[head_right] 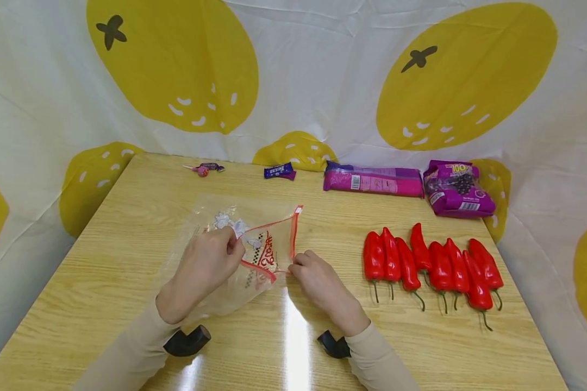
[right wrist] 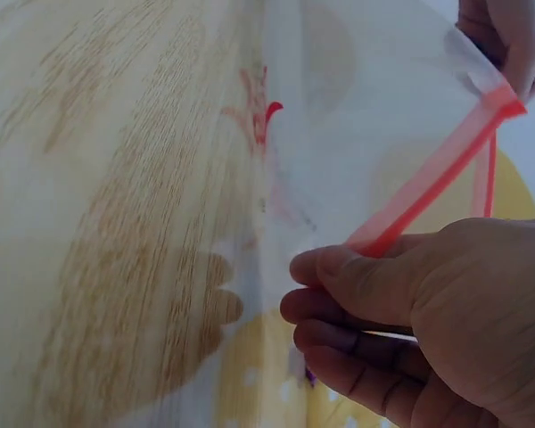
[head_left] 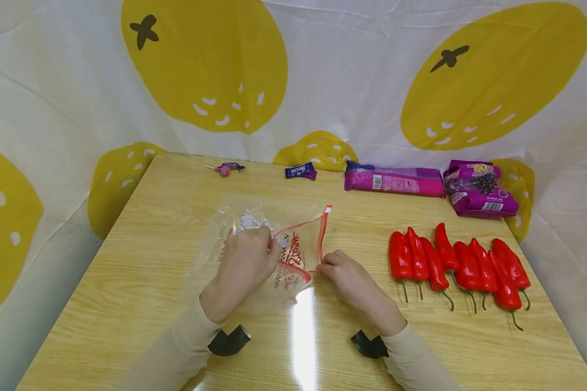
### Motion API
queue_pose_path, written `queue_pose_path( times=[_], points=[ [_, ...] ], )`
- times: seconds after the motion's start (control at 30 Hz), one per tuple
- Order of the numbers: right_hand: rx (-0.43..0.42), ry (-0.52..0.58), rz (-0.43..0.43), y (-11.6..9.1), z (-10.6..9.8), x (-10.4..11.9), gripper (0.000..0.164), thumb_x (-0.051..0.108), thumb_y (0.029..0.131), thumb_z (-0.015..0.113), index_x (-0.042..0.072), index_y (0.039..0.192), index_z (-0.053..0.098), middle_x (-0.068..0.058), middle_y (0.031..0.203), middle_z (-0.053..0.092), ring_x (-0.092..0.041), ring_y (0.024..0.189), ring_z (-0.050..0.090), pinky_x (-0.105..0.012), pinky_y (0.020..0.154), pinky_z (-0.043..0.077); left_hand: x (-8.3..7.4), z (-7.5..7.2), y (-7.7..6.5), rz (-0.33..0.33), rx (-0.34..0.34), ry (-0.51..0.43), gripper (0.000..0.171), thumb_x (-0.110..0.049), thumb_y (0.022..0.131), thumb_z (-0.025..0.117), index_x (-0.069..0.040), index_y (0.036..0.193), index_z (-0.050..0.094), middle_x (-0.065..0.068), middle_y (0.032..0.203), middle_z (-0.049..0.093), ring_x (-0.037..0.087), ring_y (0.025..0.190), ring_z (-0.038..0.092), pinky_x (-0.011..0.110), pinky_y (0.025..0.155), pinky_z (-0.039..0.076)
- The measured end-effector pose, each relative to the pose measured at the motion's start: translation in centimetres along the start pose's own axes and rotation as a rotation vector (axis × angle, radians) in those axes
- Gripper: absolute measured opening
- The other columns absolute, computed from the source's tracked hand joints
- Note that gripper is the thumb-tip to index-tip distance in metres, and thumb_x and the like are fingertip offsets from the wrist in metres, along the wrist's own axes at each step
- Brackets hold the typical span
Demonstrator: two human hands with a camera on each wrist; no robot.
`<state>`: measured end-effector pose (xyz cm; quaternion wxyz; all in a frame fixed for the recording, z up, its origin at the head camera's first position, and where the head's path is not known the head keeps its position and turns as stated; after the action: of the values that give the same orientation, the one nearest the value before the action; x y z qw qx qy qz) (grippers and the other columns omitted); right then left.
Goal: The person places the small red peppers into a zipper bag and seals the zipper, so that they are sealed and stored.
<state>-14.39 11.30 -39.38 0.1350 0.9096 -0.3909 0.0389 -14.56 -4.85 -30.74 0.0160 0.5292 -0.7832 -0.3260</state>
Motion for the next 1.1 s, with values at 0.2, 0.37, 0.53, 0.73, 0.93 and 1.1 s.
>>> queue_pose_path(
  times=[0.2, 0.37, 0.53, 0.73, 0.93, 1.1],
  points=[
    [-0.014, -0.022, 0.021, -0.1, -0.1, -0.2, 0.014, 0.002, 0.081, 0.065, 0.007, 0.092, 0.070, -0.004, 0.090, 0.060, -0.017, 0.083, 0.051, -0.029, 0.073, 0.047, 0.0, 0.0, 0.0, -0.007, -0.002, -0.013, 0.030, -0.008, 0.080, 0.053, -0.014, 0.054, 0.040, -0.006, 0.046, 0.033, 0.007, 0.040, 0.028, 0.021, 0.035, 0.021],
    [-0.036, -0.027, 0.015, -0.3, -0.8, -0.1, 0.038, 0.010, 0.078, 0.070, 0.008, 0.115, 0.063, -0.004, 0.092, 0.059, -0.017, 0.082, 0.052, -0.030, 0.072, 0.047, -0.1, 0.4, -0.2, -0.002, 0.010, 0.003, 0.028, -0.008, 0.081, 0.054, -0.014, 0.056, 0.042, -0.005, 0.047, 0.035, 0.009, 0.039, 0.031, 0.022, 0.034, 0.024],
    [-0.095, -0.103, 0.105, -2.2, -3.5, -1.8, 0.048, 0.017, 0.077, 0.072, 0.011, 0.122, 0.057, -0.005, 0.094, 0.061, -0.020, 0.080, 0.059, -0.034, 0.069, 0.050, 0.2, 0.7, -0.1, -0.014, 0.034, 0.006, 0.026, -0.009, 0.082, 0.055, -0.013, 0.058, 0.045, -0.005, 0.048, 0.038, 0.009, 0.039, 0.035, 0.023, 0.034, 0.028],
    [-0.272, -0.261, 0.330, -7.5, -7.2, -6.7, 0.020, 0.014, 0.075, 0.069, 0.005, 0.092, 0.063, -0.008, 0.077, 0.058, -0.024, 0.057, 0.055, -0.034, 0.044, 0.041, 0.8, 1.0, 0.0, -0.024, 0.063, 0.001, 0.022, -0.009, 0.083, 0.055, -0.011, 0.062, 0.049, -0.004, 0.051, 0.038, 0.009, 0.041, 0.035, 0.021, 0.035, 0.028],
    [-0.181, -0.280, 0.590, -11.5, -7.3, -9.4, 0.023, 0.027, 0.078, 0.067, 0.010, 0.071, 0.054, -0.001, 0.054, 0.042, -0.015, 0.039, 0.034, -0.028, 0.035, 0.024, 1.3, 1.0, 0.1, -0.018, 0.075, 0.009, 0.022, -0.007, 0.083, 0.057, -0.010, 0.063, 0.050, -0.004, 0.051, 0.039, 0.010, 0.042, 0.036, 0.023, 0.036, 0.029],
    [0.021, -0.246, 0.717, -12.5, -5.2, -9.5, 0.036, 0.039, 0.080, 0.064, 0.019, 0.057, 0.045, 0.003, 0.045, 0.036, -0.016, 0.039, 0.034, -0.030, 0.035, 0.023, 1.4, 1.0, 0.1, -0.021, 0.082, 0.004, 0.021, -0.007, 0.084, 0.057, -0.009, 0.063, 0.051, -0.004, 0.050, 0.038, 0.010, 0.042, 0.036, 0.023, 0.036, 0.029]
  ],
)
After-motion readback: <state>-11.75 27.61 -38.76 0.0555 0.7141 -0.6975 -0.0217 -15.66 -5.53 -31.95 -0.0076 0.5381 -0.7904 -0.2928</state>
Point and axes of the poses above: each hand's wrist, its own y-axis towards the middle knuckle, its own z-axis out of the palm, x = y × z, the point moved 8 cm from there along y, towards the middle knuckle
